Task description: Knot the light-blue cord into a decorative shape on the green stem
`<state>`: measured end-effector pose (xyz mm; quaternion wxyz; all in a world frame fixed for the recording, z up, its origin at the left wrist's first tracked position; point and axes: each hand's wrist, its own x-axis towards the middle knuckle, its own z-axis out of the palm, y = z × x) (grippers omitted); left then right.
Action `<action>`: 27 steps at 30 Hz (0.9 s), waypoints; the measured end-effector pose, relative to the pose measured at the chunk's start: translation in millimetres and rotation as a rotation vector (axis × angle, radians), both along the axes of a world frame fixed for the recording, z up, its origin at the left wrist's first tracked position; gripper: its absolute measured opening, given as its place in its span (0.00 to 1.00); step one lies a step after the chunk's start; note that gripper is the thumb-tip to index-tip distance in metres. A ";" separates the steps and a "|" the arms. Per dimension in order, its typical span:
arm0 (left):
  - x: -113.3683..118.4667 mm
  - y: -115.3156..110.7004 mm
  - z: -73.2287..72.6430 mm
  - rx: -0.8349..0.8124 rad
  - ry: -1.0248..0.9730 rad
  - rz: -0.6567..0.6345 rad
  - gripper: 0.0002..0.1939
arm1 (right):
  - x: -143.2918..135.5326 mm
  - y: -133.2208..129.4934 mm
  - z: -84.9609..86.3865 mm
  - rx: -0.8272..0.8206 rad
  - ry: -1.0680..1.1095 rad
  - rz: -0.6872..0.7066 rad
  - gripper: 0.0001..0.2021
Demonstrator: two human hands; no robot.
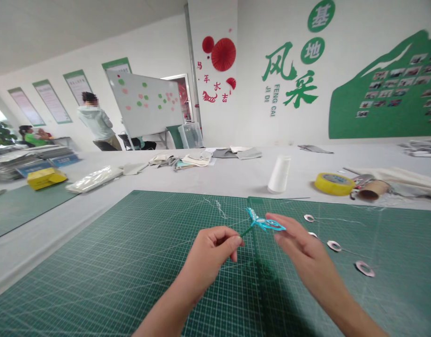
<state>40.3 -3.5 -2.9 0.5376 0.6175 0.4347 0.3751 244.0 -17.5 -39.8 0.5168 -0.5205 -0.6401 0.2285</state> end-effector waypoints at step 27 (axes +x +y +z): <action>-26.0 2.4 9.2 -0.294 -0.004 -0.559 0.04 | -13.3 -7.5 4.4 -0.675 0.418 0.570 0.18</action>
